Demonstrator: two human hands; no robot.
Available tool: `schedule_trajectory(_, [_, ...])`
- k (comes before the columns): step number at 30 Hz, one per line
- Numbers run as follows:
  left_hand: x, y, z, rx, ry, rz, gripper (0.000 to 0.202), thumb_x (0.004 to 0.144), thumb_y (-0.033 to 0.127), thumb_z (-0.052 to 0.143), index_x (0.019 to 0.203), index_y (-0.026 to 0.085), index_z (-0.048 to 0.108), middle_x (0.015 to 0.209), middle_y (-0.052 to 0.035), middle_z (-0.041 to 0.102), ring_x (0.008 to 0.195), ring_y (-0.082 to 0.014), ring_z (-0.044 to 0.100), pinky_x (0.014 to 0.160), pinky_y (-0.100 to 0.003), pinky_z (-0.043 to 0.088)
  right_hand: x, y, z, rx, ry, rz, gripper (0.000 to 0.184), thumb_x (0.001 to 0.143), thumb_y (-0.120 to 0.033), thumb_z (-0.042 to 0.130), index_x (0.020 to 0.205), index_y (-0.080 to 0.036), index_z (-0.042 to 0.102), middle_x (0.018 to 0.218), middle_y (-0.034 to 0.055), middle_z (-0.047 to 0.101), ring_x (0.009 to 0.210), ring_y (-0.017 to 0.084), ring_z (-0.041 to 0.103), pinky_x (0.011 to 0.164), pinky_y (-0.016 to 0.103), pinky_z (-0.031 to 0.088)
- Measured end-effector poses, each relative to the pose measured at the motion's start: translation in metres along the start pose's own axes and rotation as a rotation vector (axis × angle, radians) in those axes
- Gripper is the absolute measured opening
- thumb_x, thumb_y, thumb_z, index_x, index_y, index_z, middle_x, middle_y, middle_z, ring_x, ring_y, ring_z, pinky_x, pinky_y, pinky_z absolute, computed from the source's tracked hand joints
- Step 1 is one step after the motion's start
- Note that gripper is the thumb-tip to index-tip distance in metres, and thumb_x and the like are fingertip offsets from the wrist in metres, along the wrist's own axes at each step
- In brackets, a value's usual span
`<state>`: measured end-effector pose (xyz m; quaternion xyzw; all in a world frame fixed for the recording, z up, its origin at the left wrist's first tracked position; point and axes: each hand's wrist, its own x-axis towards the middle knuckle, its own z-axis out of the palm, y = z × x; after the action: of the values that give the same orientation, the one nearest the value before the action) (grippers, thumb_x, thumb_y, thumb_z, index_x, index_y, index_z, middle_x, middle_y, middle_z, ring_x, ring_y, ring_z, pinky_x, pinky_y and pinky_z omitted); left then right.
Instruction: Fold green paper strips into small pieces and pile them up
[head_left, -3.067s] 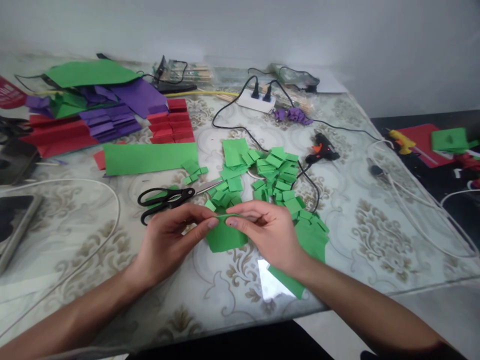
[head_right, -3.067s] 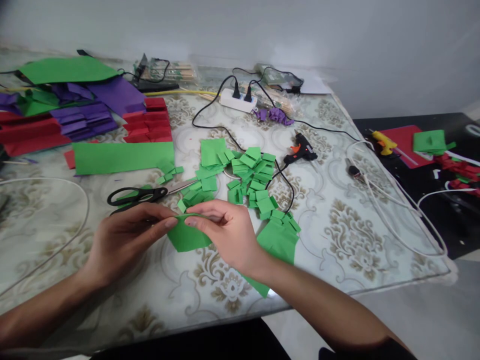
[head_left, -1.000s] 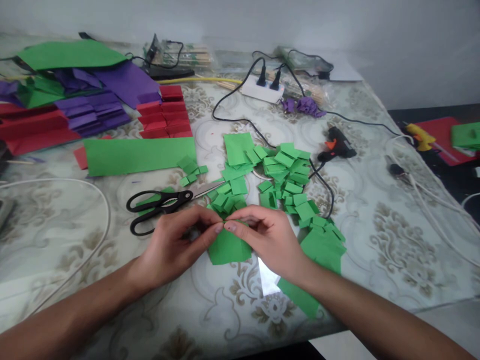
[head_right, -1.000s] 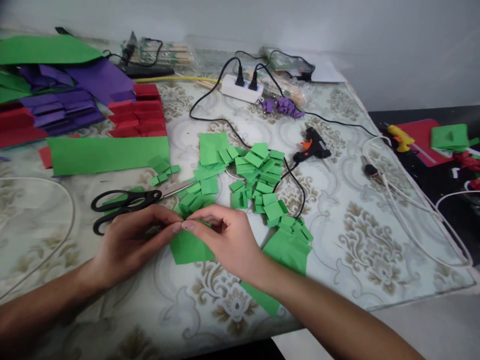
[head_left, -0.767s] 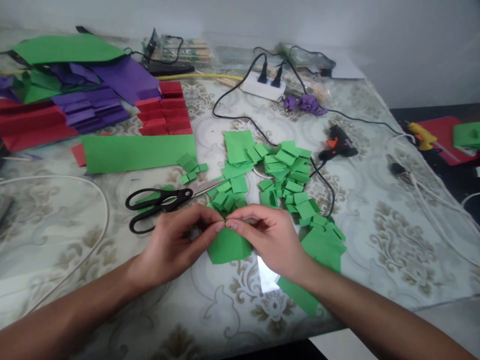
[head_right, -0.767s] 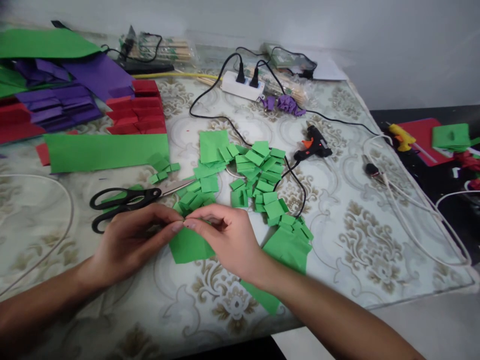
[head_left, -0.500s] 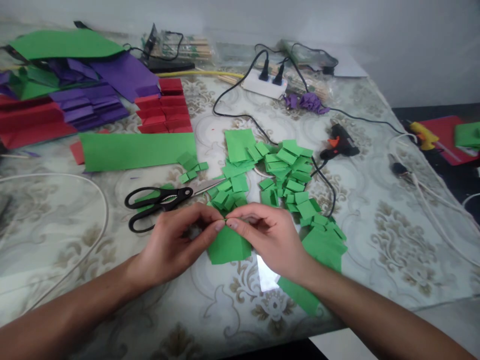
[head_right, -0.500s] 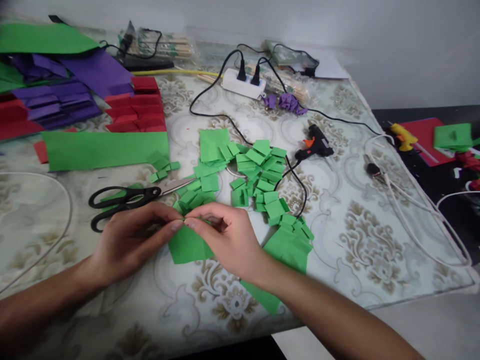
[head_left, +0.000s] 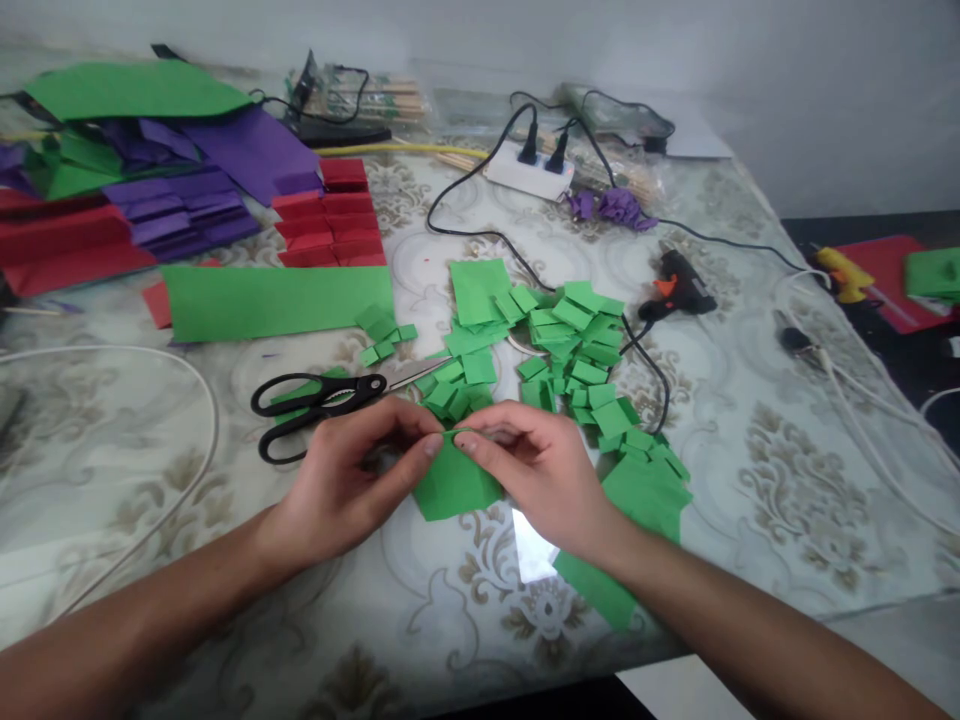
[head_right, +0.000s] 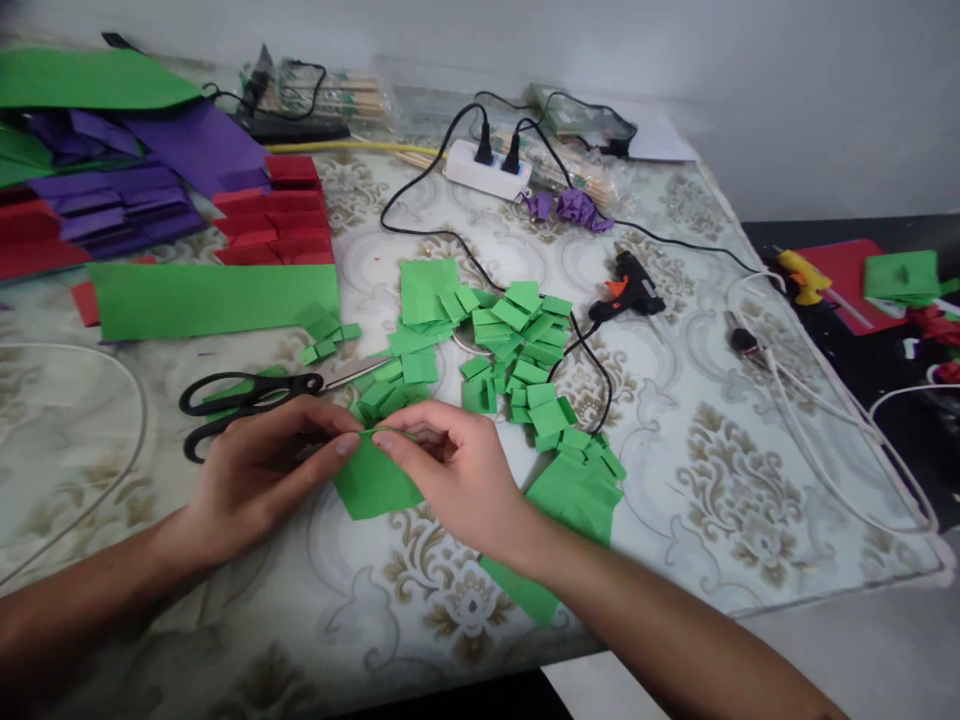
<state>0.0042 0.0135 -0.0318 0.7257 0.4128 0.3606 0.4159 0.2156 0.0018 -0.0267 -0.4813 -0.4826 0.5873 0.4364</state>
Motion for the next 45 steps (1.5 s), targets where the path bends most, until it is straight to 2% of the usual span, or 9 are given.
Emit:
schedule_trajectory(8, [0.0016,0.0019,0.0009,0.026,0.022,0.001,0.003,0.097,0.021,0.07,0.097,0.022,0.072,0.083,-0.0011,0.075,0.069,-0.0143,0.069,0.06,-0.024,0.055,-0.0029,0.0015,-0.0004,-0.077,0.034,-0.044,0.004,0.086,-0.024,0.082,0.09,-0.023,0.082,0.08,0.0007,0.08,0.068,0.015,0.071,0.062,0.025,0.056])
schedule_trajectory(15, [-0.0002,0.0012,0.0016,0.04,0.044,0.014,0.002,0.097,0.019,0.071,0.096,0.02,0.073,0.084,-0.0011,0.076,0.071,-0.0134,0.069,0.063,-0.022,0.056,-0.003,0.0007,0.0013,-0.061,0.043,-0.027,0.007,0.084,-0.025,0.083,0.091,-0.022,0.082,0.078,0.0009,0.079,0.068,0.015,0.07,0.064,0.027,0.056])
schedule_trajectory(18, [-0.0002,0.0008,0.0017,0.028,0.072,-0.015,0.002,0.098,0.02,0.07,0.097,0.021,0.071,0.084,-0.0004,0.073,0.071,-0.0134,0.067,0.062,-0.023,0.055,-0.0011,0.0009,0.0002,-0.046,0.028,0.036,0.014,0.081,-0.03,0.087,0.089,-0.02,0.079,0.07,-0.0014,0.071,0.063,0.013,0.062,0.057,0.025,0.049])
schedule_trajectory(22, [0.0,0.0006,0.0001,-0.002,0.094,-0.043,0.004,0.099,0.022,0.068,0.095,0.021,0.07,0.081,-0.0002,0.069,0.07,-0.0131,0.063,0.061,-0.023,0.053,0.0008,0.0,-0.0021,-0.053,-0.031,0.108,0.022,0.085,-0.039,0.085,0.083,-0.019,0.075,0.062,-0.0038,0.06,0.055,0.011,0.049,0.05,0.024,0.037])
schedule_trajectory(25, [0.0005,0.0005,-0.001,-0.003,0.066,-0.036,0.005,0.099,0.022,0.068,0.094,0.02,0.069,0.081,-0.0002,0.068,0.069,-0.0132,0.062,0.061,-0.024,0.051,0.0011,-0.0008,-0.0024,-0.055,-0.02,0.1,0.023,0.085,-0.041,0.084,0.083,-0.019,0.075,0.065,-0.0026,0.062,0.056,0.012,0.05,0.05,0.025,0.038])
schedule_trajectory(30, [0.0019,0.0,0.0004,-0.025,0.047,-0.064,0.009,0.1,0.029,0.068,0.095,0.022,0.071,0.08,-0.0018,0.069,0.068,-0.0155,0.063,0.059,-0.026,0.052,-0.0003,0.0005,-0.001,-0.11,0.034,0.027,0.014,0.084,-0.033,0.082,0.081,-0.02,0.077,0.065,-0.0016,0.065,0.057,0.012,0.052,0.051,0.025,0.04])
schedule_trajectory(36, [0.0027,-0.0001,0.0003,0.037,0.049,-0.03,0.008,0.101,0.025,0.066,0.097,0.021,0.072,0.083,-0.0011,0.072,0.07,-0.0144,0.065,0.062,-0.025,0.052,-0.001,0.0014,0.0003,-0.134,0.085,-0.019,0.012,0.082,-0.031,0.085,0.08,-0.022,0.079,0.068,-0.0007,0.071,0.059,0.014,0.058,0.055,0.027,0.048])
schedule_trajectory(42, [0.0025,0.001,0.0006,0.062,0.037,0.003,0.006,0.1,0.022,0.068,0.096,0.021,0.072,0.083,-0.0005,0.075,0.07,-0.0135,0.067,0.063,-0.023,0.053,-0.0018,-0.0012,-0.0005,-0.136,0.037,0.008,0.02,0.082,-0.038,0.086,0.086,-0.02,0.078,0.064,-0.0022,0.066,0.055,0.012,0.054,0.05,0.024,0.043])
schedule_trajectory(45, [0.0018,0.0002,0.0013,0.067,0.029,0.019,0.005,0.099,0.019,0.069,0.096,0.021,0.073,0.085,0.0001,0.077,0.072,-0.0129,0.069,0.065,-0.022,0.054,-0.0023,-0.002,-0.0004,-0.088,0.023,0.009,0.015,0.084,-0.035,0.085,0.088,-0.021,0.08,0.068,-0.0008,0.071,0.057,0.012,0.058,0.051,0.024,0.045])
